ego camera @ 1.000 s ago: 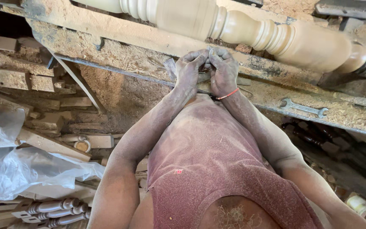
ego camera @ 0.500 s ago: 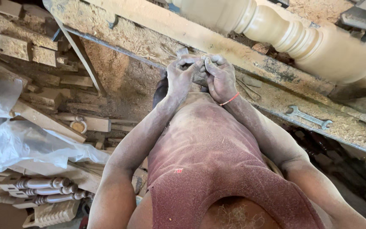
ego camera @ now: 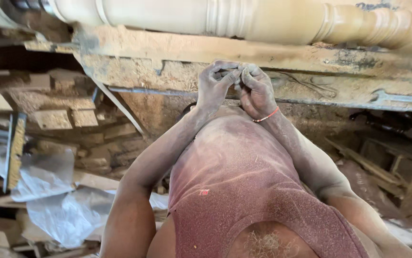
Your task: The person shapes a rotating wooden pillar on a lathe by pressing hand tools against the wood to carve decorative details and smoothing the surface.
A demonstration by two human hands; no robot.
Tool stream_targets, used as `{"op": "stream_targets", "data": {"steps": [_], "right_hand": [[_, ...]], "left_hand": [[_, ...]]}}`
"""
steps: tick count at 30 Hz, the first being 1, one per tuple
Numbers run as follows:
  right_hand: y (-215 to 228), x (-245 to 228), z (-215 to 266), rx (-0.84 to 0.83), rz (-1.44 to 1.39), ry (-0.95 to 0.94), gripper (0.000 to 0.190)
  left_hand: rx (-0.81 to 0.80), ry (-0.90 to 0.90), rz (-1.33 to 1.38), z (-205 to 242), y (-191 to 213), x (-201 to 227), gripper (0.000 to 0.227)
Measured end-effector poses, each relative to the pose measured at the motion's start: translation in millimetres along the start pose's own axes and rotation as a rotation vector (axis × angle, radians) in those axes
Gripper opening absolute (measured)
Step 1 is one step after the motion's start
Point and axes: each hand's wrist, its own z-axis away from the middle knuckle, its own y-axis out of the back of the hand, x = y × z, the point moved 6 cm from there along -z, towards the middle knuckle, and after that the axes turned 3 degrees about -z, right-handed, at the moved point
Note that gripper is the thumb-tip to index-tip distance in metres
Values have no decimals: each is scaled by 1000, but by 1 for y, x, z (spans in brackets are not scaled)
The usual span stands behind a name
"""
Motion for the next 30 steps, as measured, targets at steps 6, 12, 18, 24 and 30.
{"op": "stream_targets", "data": {"steps": [6, 12, 18, 24, 30], "right_hand": [[-43, 3, -7, 79, -36, 137, 19], [-39, 15, -21, 94, -86, 194, 25], [-19, 28, -36, 110, -230, 258, 25], [-38, 18, -39, 119, -222, 297, 28], [-38, 19, -40, 100, -197, 306, 31]], "left_hand": [[-121, 187, 94, -25, 6, 7, 18], [-179, 280, 154, -49, 15, 3, 21], [-156, 379, 61, -64, 19, 5, 20], [-229, 303, 150, -75, 11, 13, 21], [-237, 347, 159, -77, 10, 11, 21]]}}
